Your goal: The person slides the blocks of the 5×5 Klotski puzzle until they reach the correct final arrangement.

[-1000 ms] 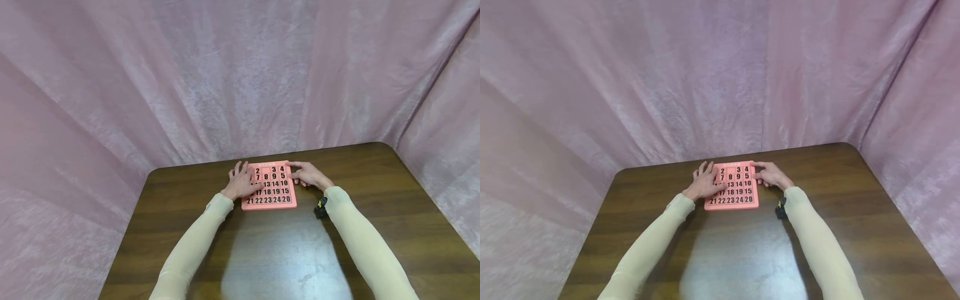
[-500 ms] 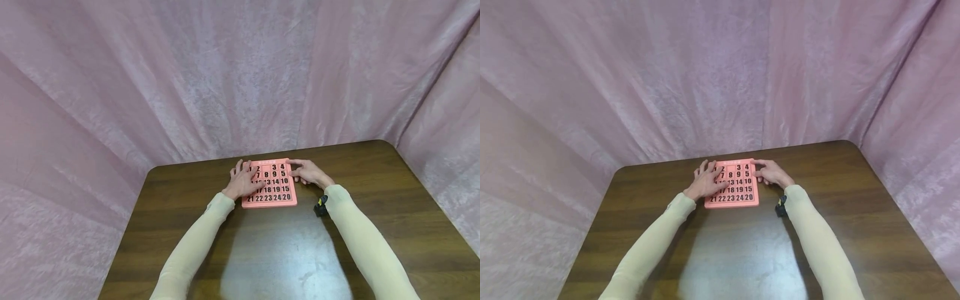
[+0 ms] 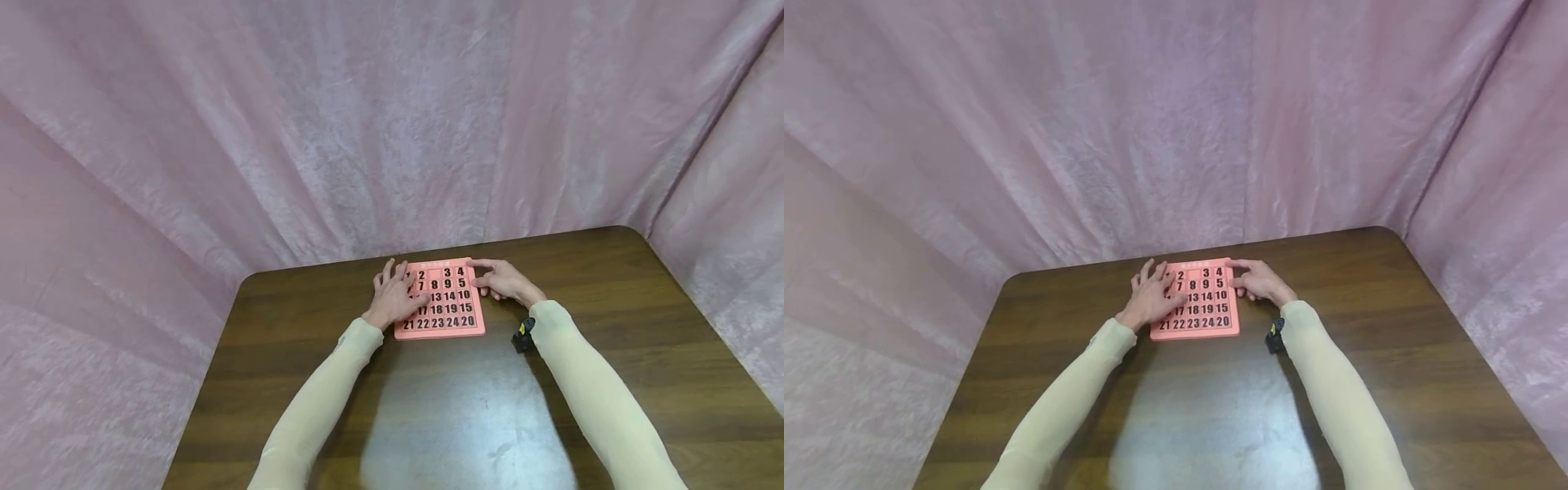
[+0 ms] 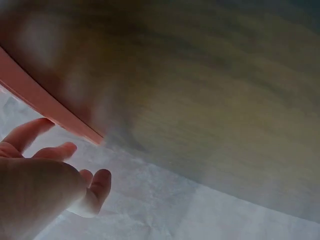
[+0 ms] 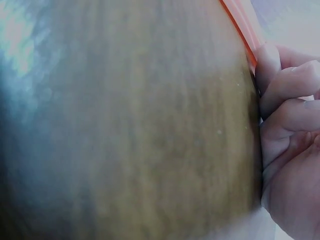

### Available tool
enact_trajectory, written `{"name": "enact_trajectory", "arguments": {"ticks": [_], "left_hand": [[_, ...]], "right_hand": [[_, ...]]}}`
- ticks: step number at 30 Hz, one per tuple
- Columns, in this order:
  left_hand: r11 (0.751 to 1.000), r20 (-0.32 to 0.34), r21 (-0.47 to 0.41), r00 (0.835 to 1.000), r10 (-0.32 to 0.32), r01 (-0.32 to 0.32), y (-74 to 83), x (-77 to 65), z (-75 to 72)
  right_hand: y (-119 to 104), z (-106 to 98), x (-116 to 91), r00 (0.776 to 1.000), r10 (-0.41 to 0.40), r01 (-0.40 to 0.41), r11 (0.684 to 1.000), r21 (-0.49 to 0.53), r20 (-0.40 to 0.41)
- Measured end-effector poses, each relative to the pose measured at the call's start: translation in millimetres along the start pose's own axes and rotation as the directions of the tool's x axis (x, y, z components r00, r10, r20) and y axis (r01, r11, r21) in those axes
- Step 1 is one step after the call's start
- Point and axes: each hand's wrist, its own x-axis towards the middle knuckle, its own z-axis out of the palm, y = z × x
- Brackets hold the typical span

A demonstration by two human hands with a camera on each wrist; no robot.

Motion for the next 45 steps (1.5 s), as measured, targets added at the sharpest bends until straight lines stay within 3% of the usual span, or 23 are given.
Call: {"name": "enact_trajectory", "arguments": {"ticks": [5, 10, 25, 28, 32, 35, 45], "left_hand": [[1.000, 0.004, -0.020, 1.000, 0.019, -0.019, 2.2, 0.9, -3.0], [0.999, 0.048, -0.035, 0.999, 0.021, -0.019, 5.2, 2.1, -6.1], [0.997, 0.150, -0.062, 0.988, -0.036, 0.046, 30.2, 2.5, 1.5], [0.997, 0.124, -0.046, 0.991, -0.052, 0.058, 28.3, 2.0, -0.4], [0.992, 0.046, -0.032, 0.992, -0.122, 0.123, 18.4, 0.4, -4.6], [0.986, 0.024, -0.040, 0.987, -0.161, 0.162, 11.2, -1.0, -6.2], [0.988, 0.062, -0.090, 0.990, -0.123, 0.128, 7.7, -3.3, -2.4]], "right_hand": [[0, -2, 1, 1.000, 0.000, 0.000, 1.000, -0.007, -0.003], [-1, -2, 0, 1.000, -0.002, 0.002, 1.000, 0.000, 0.004], [4, 3, -2, 1.000, 0.002, -0.002, 1.000, 0.019, 0.006], [3, 2, -3, 1.000, 0.007, -0.008, 1.000, 0.019, 0.009], [2, -3, -3, 1.000, 0.001, -0.001, 1.000, 0.018, 0.010], [3, -7, -2, 1.000, 0.002, -0.002, 1.000, 0.015, 0.000], [3, -3, 1, 1.000, -0.006, 0.006, 1.000, 0.023, 0.009]]}}
